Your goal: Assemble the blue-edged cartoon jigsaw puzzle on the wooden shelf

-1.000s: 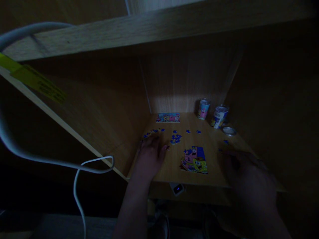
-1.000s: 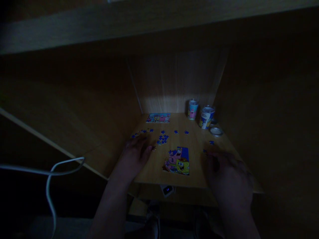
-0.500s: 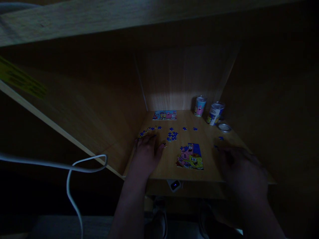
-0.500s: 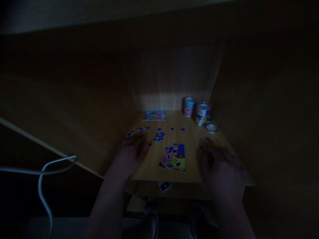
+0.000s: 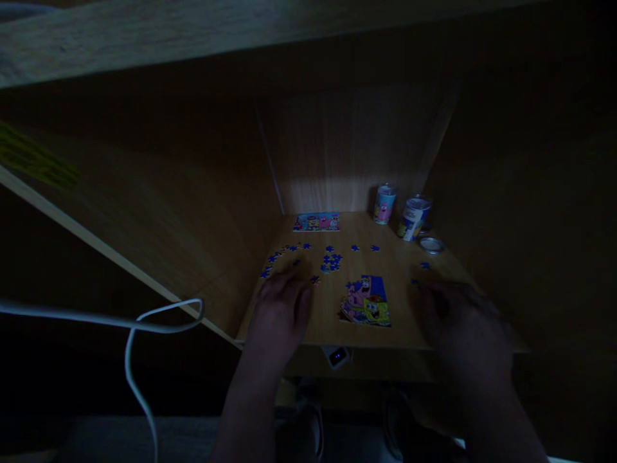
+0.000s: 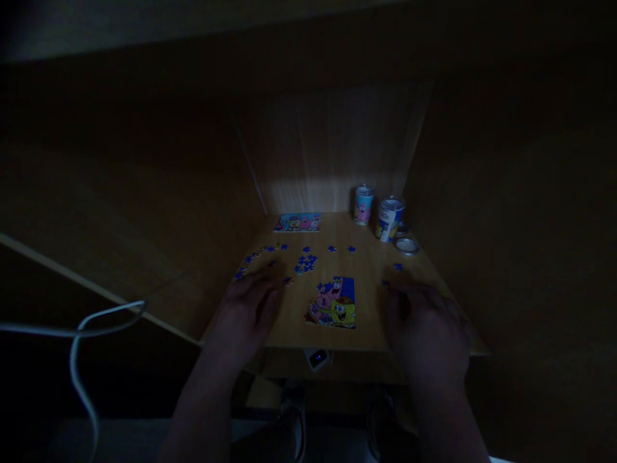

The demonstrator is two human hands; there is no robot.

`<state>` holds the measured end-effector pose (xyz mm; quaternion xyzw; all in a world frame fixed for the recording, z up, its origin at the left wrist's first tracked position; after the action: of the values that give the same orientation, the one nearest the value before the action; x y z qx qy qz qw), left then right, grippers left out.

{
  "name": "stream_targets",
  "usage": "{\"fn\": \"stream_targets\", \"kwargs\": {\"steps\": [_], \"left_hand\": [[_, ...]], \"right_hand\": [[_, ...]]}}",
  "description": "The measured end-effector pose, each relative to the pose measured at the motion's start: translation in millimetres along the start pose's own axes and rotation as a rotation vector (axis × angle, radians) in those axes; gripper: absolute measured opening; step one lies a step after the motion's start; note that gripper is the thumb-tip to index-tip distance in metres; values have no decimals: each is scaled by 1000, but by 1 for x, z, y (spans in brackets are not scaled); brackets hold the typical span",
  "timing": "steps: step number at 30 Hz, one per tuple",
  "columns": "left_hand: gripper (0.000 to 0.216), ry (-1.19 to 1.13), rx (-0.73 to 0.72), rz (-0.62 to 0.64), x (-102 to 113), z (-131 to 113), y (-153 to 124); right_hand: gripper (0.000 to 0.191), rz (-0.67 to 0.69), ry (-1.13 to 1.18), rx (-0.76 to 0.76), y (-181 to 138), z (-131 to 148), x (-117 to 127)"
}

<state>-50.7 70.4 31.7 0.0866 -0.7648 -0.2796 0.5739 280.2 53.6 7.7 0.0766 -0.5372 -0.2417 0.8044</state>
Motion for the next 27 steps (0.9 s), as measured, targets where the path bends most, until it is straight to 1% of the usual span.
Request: {"fn": "stream_targets", "kwargs": {"steps": [4,11,16,27], "left_hand": [[18,-55,-52,24,2,-12,-7],[28,-32,-42,68,-4,-8,-5],[34,32,12,129,-9,-5,-6],[41,118,101,121,-13,-1,-6]], "right_hand": [[44,10,0,-10,-1,1,0],[44,14,-28,-14,-1,4,2],[42,-2,-20,-4,-1,3,1],[43,14,-42,3,0,-2,-3]]}}
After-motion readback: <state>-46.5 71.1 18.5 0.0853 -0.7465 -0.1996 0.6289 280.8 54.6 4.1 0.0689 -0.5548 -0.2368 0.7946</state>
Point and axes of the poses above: each hand's wrist, its own y-axis towards the middle knuckle, its own x-axis out of the back of the hand, z = x × y, the point moved 7 cm from there along y, towards the middle knuckle, and after that the axes turned 7 degrees about y, right-handed, at the moved point
